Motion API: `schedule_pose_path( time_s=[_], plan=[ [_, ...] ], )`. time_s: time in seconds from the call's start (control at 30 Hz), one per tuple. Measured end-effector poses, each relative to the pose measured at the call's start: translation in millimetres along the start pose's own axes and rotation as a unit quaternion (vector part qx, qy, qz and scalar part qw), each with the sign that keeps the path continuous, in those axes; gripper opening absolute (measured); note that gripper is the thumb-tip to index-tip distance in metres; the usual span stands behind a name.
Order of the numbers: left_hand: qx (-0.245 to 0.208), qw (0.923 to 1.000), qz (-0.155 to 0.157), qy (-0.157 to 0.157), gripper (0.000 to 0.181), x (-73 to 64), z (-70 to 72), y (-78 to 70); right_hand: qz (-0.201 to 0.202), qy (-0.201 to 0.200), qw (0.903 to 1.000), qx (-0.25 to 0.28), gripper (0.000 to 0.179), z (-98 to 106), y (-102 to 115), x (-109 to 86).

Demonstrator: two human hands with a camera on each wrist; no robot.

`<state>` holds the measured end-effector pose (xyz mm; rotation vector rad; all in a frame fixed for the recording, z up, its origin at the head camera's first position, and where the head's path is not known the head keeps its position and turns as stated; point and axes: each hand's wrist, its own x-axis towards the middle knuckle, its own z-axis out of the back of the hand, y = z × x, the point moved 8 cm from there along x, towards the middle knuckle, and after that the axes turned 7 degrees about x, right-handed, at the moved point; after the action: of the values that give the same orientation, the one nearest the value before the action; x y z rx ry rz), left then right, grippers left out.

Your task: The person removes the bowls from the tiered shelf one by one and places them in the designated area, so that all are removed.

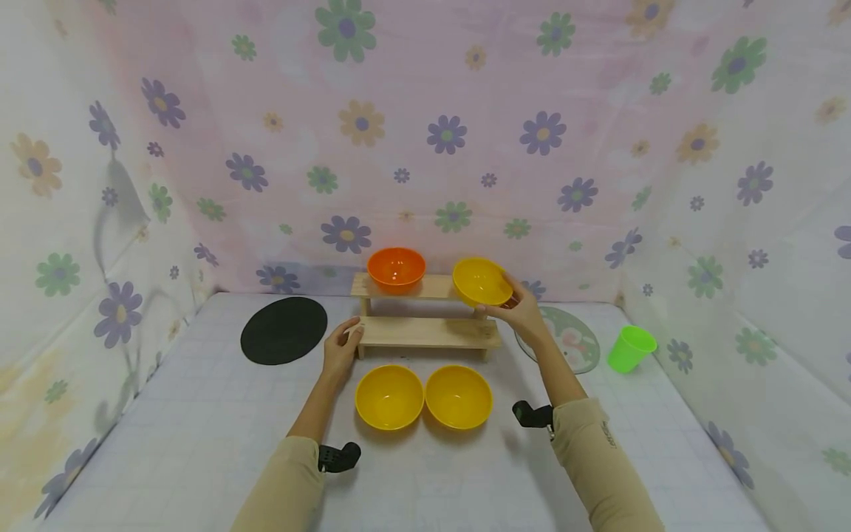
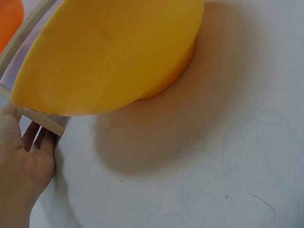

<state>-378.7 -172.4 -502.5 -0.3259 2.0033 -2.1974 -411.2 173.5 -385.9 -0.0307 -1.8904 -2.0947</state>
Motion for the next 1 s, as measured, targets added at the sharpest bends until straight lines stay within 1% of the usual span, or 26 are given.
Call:
schedule_pose_path(
  time_s=[0.07,0.17,0.33,0.47,0.53,0.63,0.73,0.8,0.9,1.0],
  plan=[
    [-0.004,1.0000,-0.001,0.001,0.040,-0.2,-0.3,-0.5,-0.001,0.001,1.0000,0.002,0.086,1.5,-0.9,-5.0],
    [0.002,1.0000,0.003,-0.001,0.040,0.0,-0.2,-0.3,-0.005,0.003,1.0000,0.007,0.087,3.5,-2.6,-12.3],
    [0.021,0.9998,0.003,-0.005,0.041,0.3,-0.2,-0.4,-0.005,0.004,1.0000,0.000,0.087,7.7,-1.9,-26.1],
    [0.022,0.9997,0.001,-0.008,0.040,-1.0,0.1,-1.6,-0.002,0.006,1.0000,-0.008,0.087,11.4,-1.3,-36.8],
    [0.015,0.9998,0.004,-0.008,0.039,-3.3,0.8,-4.7,-0.001,0.010,0.9999,-0.005,0.087,12.9,-2.4,-41.7],
    [0.009,0.9999,0.003,-0.006,0.038,-9.4,2.0,-14.8,-0.003,0.013,0.9999,-0.003,0.087,15.5,-5.4,-49.2],
    [0.015,0.9999,-0.001,-0.003,0.038,-16.3,2.1,-26.7,-0.008,0.014,0.9998,-0.013,0.087,17.2,-8.3,-58.1],
    [0.020,0.9998,-0.004,-0.003,0.038,-20.0,1.7,-31.9,-0.015,0.011,0.9996,-0.019,0.087,18.0,-10.8,-64.2],
    [0.023,0.9997,-0.006,-0.003,0.038,-23.3,1.5,-36.1,-0.023,0.010,0.9993,-0.029,0.089,18.1,-14.0,-73.2],
    [0.025,0.9997,-0.006,-0.004,0.038,-24.3,1.6,-37.2,-0.026,0.010,0.9992,-0.028,0.090,17.6,-16.2,-81.5]
  ],
)
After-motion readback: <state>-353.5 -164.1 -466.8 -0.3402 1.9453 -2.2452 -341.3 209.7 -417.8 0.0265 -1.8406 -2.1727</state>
